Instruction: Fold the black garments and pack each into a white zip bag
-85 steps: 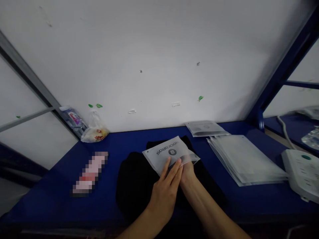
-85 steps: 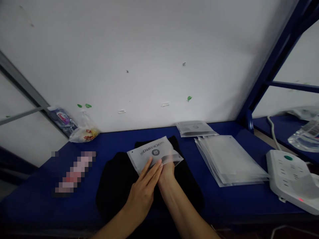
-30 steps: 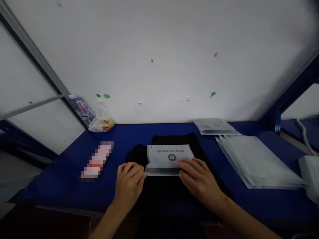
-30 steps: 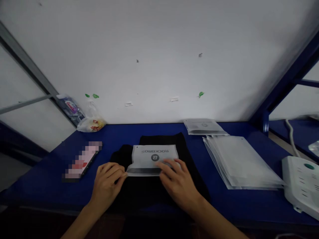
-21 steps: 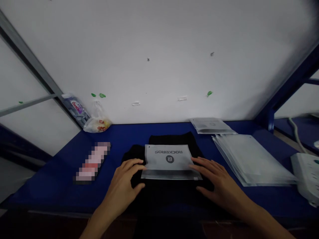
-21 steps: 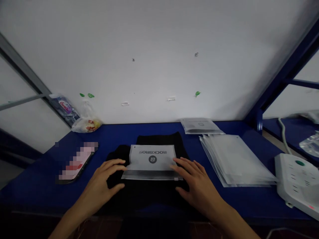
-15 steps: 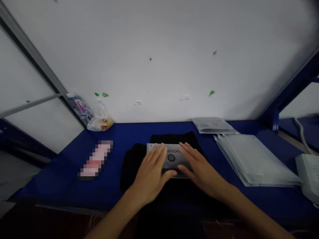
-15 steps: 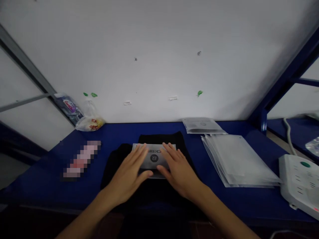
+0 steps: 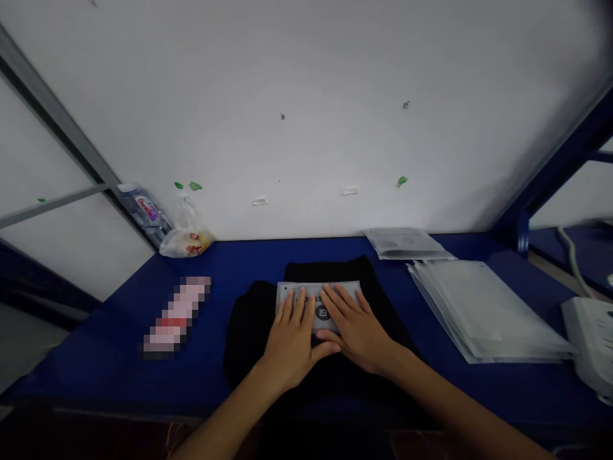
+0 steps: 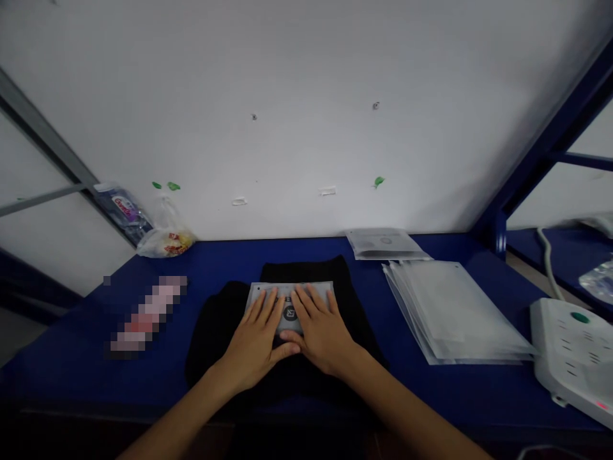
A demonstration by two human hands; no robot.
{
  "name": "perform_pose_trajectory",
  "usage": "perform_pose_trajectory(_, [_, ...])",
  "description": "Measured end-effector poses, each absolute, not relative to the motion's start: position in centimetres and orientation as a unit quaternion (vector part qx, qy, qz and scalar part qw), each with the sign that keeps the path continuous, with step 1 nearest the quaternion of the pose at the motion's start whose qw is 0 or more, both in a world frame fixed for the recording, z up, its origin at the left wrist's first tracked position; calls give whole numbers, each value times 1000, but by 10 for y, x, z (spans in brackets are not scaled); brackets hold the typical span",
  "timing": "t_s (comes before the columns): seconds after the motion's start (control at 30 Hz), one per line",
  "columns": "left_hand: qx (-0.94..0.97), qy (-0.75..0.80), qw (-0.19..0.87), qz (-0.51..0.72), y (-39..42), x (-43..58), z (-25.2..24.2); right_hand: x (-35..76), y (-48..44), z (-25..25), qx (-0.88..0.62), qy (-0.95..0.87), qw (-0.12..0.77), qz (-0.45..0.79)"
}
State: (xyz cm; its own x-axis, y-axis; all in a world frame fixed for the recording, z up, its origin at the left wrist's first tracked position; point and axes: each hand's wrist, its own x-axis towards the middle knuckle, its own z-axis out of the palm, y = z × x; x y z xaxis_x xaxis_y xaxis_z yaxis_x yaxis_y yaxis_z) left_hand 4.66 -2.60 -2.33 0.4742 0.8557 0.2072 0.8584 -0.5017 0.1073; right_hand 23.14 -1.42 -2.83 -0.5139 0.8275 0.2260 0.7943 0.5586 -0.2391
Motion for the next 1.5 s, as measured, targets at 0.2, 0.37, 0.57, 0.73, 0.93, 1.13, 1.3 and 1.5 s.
perform_pose_trajectory(0.2, [-817, -528, -50, -227, -26, 21, -23, 237, -28, -15, -358, -916, 180, -7])
perform_pose_trajectory(0.37, [-719, -497, -56, -482, -29, 17, -17, 247, -24, 11, -341, -866, 332, -152])
perform_pose_trajectory(0.57, [-707, -510, -116, -475, -29, 21, -17, 288, 21, 72, -578, -682, 441, -84])
perform_pose_trajectory(0.73, [-746, -524, -142, -386, -31, 24, -16, 342, 57, 79, -638, -592, 492, 8])
perform_pose_trajectory(0.93, [-760, -531, -150, -343, -32, 25, -15, 390, 91, 25, -700, -574, 424, -35])
perform_pose_trajectory(1.13, [-764, -541, -149, -319, -31, 25, -16, 409, 110, -25, -722, -602, 339, -42])
perform_pose_trajectory(1.3, [-761, -547, -157, -311, -31, 26, -17, 412, 108, -27, -727, -614, 300, -67])
perform_pose_trajectory(1.5, [-738, -573, -145, -325, -13, 21, -8, 377, 86, -11, -691, -655, 292, -92])
